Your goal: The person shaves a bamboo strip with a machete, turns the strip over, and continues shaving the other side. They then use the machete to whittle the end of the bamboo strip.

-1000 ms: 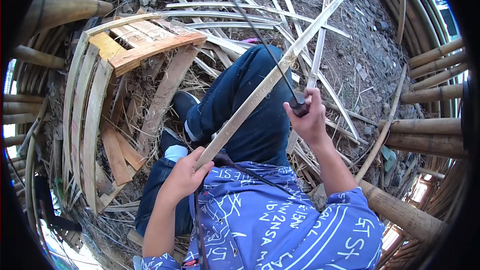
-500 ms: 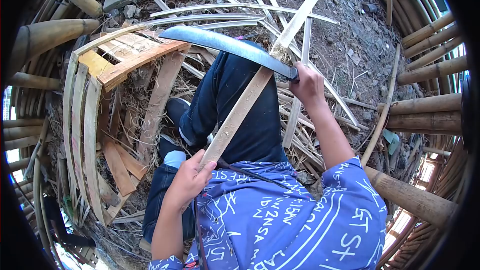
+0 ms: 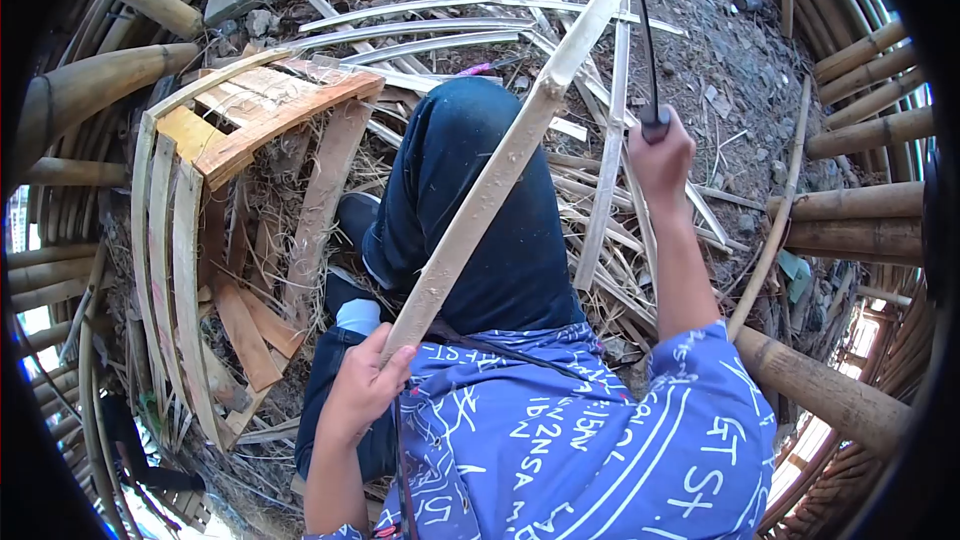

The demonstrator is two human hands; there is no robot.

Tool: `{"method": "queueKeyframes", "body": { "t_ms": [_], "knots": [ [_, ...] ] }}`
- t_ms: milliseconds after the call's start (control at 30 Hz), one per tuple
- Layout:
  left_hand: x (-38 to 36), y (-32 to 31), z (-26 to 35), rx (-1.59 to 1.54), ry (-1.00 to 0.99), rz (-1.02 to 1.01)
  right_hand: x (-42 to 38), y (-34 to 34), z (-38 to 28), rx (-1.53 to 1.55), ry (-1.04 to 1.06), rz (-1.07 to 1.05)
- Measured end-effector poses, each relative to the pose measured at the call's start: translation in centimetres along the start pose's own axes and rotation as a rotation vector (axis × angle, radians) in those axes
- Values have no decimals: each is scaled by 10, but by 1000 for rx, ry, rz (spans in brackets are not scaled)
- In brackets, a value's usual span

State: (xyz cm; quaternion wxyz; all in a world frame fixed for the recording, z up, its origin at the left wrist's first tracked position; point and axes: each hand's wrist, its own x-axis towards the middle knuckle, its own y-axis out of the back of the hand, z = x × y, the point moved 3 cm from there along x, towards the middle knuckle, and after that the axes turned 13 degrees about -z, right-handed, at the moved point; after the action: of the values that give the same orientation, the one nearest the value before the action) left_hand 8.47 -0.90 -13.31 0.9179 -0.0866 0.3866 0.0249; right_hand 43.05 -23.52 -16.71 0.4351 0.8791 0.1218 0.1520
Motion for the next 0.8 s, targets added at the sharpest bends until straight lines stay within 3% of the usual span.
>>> {"method": "queueKeyframes", "body": {
  "t_ms": [67, 133, 233, 267, 333, 400, 533, 600, 700, 800],
  "knots": [
    [7, -5, 1, -28, -12, -29, -20, -3, -30, 172, 95, -52],
    [14, -11, 9, -172, -33, -56, -29, -10, -54, 59, 349, -117],
    [12, -11, 7, -189, -22, -79, -18, -31, -60, -164, 485, -187],
    [8, -10, 4, -79, -10, -44, -10, -33, -55, -156, 476, -167],
    [-1, -11, 4, -212, -12, -125, 7, -35, -48, -127, 478, -137],
    [-7, -5, -9, -266, 1, -148, 33, -36, -33, -114, 268, -74],
    [-17, -9, -19, -406, -15, -173, 48, -21, -22, 59, 108, 49],
    [-14, -8, -26, -392, -54, -168, 25, -15, -35, 198, 145, 80],
    [-11, -12, -16, -397, -37, -176, -18, -11, -70, 352, 254, -44],
    [-8, -14, -3, -359, -47, -198, -29, -33, -71, 62, 378, -147]
  ]
}}
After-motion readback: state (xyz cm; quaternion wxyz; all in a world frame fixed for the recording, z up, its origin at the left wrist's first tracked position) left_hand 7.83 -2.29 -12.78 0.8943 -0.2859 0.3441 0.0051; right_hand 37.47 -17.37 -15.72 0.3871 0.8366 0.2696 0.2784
